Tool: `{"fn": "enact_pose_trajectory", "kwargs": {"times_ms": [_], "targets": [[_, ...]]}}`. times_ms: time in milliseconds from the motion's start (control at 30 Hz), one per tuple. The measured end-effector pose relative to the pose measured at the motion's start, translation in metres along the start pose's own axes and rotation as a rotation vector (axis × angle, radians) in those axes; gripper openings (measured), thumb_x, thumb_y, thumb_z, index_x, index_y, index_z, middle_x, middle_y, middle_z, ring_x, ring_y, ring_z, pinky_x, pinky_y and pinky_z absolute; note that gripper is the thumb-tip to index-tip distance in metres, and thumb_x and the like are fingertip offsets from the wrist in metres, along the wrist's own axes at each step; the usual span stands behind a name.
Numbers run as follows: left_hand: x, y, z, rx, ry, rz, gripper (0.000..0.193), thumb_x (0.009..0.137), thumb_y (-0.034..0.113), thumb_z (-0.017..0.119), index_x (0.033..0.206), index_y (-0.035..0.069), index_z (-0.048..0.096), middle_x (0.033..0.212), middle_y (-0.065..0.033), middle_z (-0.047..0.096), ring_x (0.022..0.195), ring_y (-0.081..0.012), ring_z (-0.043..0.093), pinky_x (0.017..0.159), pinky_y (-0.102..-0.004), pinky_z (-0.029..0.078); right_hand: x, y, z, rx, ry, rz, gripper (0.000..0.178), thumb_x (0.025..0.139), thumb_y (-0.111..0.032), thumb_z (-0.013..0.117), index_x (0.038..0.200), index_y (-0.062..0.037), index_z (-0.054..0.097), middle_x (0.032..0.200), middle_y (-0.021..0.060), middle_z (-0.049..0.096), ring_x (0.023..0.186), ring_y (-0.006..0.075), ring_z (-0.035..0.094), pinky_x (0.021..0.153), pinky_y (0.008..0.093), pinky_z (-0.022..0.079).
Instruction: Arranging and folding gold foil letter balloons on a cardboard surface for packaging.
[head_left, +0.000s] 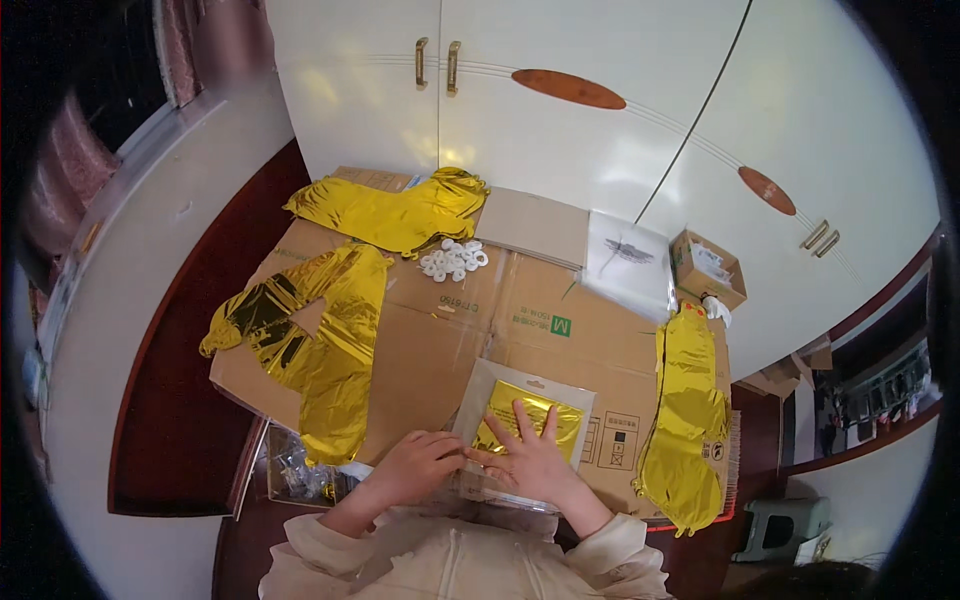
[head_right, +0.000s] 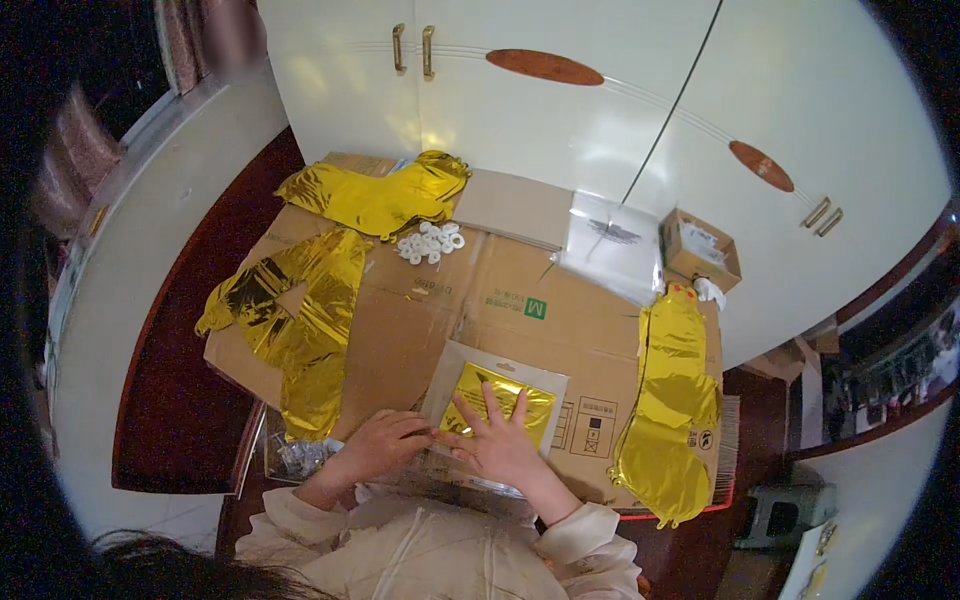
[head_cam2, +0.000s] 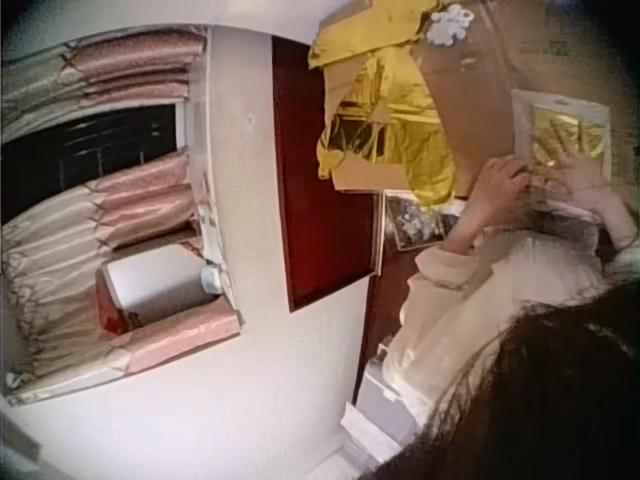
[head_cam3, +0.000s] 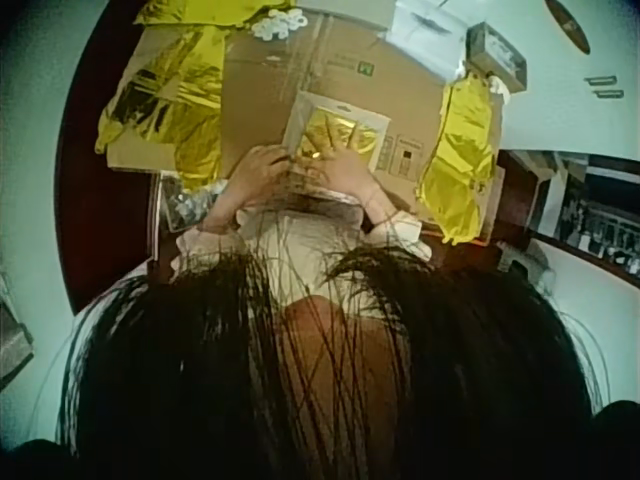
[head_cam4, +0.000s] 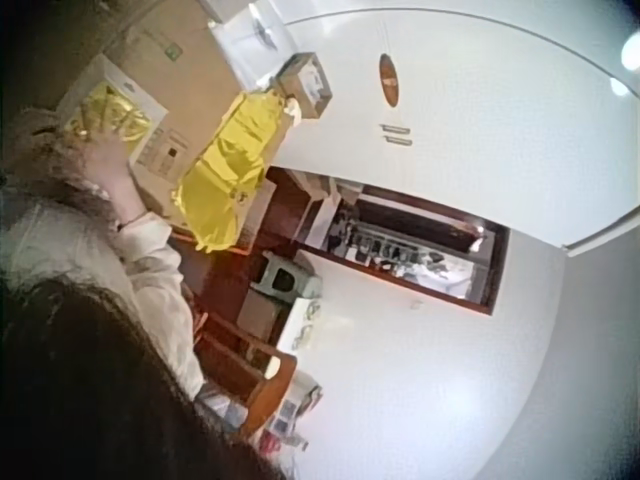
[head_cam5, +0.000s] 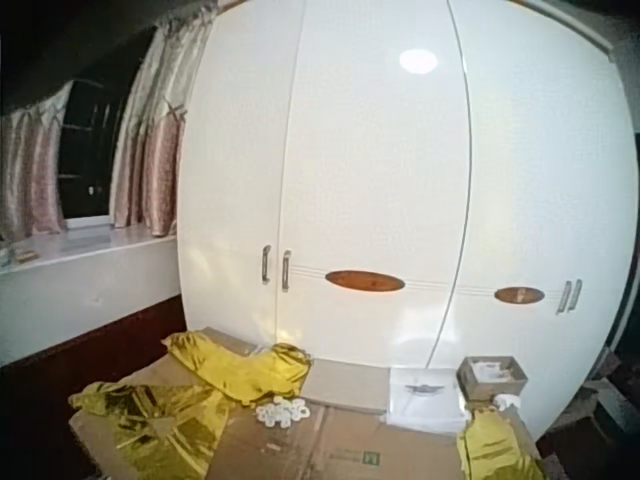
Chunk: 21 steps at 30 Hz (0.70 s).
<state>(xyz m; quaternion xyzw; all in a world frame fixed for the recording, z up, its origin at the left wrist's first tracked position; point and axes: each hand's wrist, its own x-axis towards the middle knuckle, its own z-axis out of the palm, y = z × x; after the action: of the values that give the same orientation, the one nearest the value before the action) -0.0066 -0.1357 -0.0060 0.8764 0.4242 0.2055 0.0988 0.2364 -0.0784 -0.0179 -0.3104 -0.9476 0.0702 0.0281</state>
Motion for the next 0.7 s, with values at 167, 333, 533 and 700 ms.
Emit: {"fn": "enact_pose_trajectory", "kwargs": {"times_ms": [167, 333, 533, 700], "targets": [[-0.005, -0.001, 0.014, -0.077, 0.074, -0.061, 0.022, 0.078, 0.012, 0.065, 0.1, 0.013, 0.063, 0.115, -0.0035, 0.061, 0.113, -0.0226, 0.058, 0.091, -0.0406, 0.045, -0.001, 0.0, 0.004, -0.032, 0.037, -0.024, 0.041, 0.095, -0.054, 0.045, 0.136, -0.0522, 0.048, 0.156, 0.0048, 0.03, 0.143, 0.0462, 0.02, 0.096, 0.0854, 0.01], [-0.001, 0.005, 0.017, -0.001, 0.148, -0.048, 0.024, 0.076, 0.011, 0.069, 0.1, 0.011, 0.064, 0.112, -0.0073, 0.062, 0.108, -0.0267, 0.06, 0.088, -0.0421, 0.047, -0.002, 0.002, 0.008, -0.068, 0.047, -0.017, 0.043, 0.094, -0.055, 0.045, 0.136, -0.0518, 0.048, 0.156, 0.0042, 0.031, 0.142, 0.0465, 0.021, 0.093, 0.0865, 0.011], [0.0, 0.007, 0.01, 0.117, 0.11, -0.029, 0.028, 0.073, 0.013, 0.069, 0.1, 0.011, 0.064, 0.111, -0.0056, 0.063, 0.108, -0.0233, 0.061, 0.087, -0.0402, 0.047, -0.001, -0.001, 0.005, -0.061, 0.082, -0.014, 0.041, 0.092, -0.052, 0.05, 0.133, -0.0501, 0.052, 0.152, 0.0035, 0.036, 0.141, 0.0435, 0.023, 0.095, 0.0851, 0.013], [-0.005, 0.008, 0.01, 0.263, 0.085, 0.102, 0.032, 0.072, 0.017, 0.068, 0.104, 0.012, 0.068, 0.112, -0.0004, 0.063, 0.108, -0.0179, 0.06, 0.085, -0.0377, 0.047, -0.006, 0.001, 0.014, -0.005, 0.141, -0.024, 0.041, 0.089, -0.048, 0.056, 0.131, -0.0448, 0.056, 0.138, -0.0009, 0.048, 0.13, 0.0292, 0.04, 0.1, 0.0812, 0.013]]}}
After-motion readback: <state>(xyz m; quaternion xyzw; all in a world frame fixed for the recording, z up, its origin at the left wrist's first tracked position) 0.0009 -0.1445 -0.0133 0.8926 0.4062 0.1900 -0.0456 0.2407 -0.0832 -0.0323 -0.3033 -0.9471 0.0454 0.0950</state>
